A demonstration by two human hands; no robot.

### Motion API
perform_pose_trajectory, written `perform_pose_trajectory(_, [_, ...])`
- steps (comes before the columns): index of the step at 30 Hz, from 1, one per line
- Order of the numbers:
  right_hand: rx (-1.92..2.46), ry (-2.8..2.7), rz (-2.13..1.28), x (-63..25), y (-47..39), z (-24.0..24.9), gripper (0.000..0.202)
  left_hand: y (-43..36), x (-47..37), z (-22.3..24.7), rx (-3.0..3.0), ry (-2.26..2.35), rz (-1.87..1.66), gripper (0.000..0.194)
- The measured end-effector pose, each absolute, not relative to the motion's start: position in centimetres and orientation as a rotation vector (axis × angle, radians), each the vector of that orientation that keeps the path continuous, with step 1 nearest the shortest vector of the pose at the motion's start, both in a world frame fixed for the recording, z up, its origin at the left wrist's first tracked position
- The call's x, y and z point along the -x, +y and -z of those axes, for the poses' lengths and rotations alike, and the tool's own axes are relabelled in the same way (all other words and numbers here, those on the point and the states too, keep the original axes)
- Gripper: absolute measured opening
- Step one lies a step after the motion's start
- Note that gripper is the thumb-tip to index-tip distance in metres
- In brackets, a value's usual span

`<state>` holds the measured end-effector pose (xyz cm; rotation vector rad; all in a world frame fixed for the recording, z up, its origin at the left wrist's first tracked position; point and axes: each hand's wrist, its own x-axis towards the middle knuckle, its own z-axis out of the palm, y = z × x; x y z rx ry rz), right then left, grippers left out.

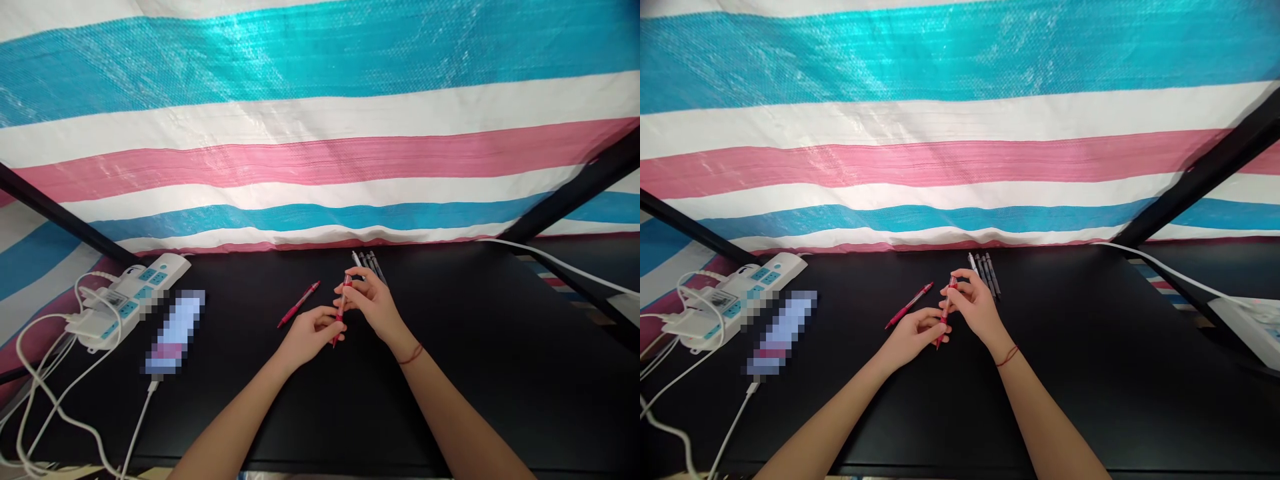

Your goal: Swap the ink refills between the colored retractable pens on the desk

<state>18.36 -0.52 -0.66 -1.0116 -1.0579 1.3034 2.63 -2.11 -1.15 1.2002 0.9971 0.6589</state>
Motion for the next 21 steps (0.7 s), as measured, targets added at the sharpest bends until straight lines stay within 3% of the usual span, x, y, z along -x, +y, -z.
perform_pose_trajectory(11, [1.046,-0.997,-1.332,-18.33,-0.57,0.45,0.044,-2.12,-2.61,1.19,-1.188,0.99,-0.653,0.043])
perform_pose_trajectory(21, [1.013,-1.032,-1.341,-18.36,-0.57,0.59,0.038,-2.1,-2.61,1.36,-1.195,0.986,-0.662,0.041])
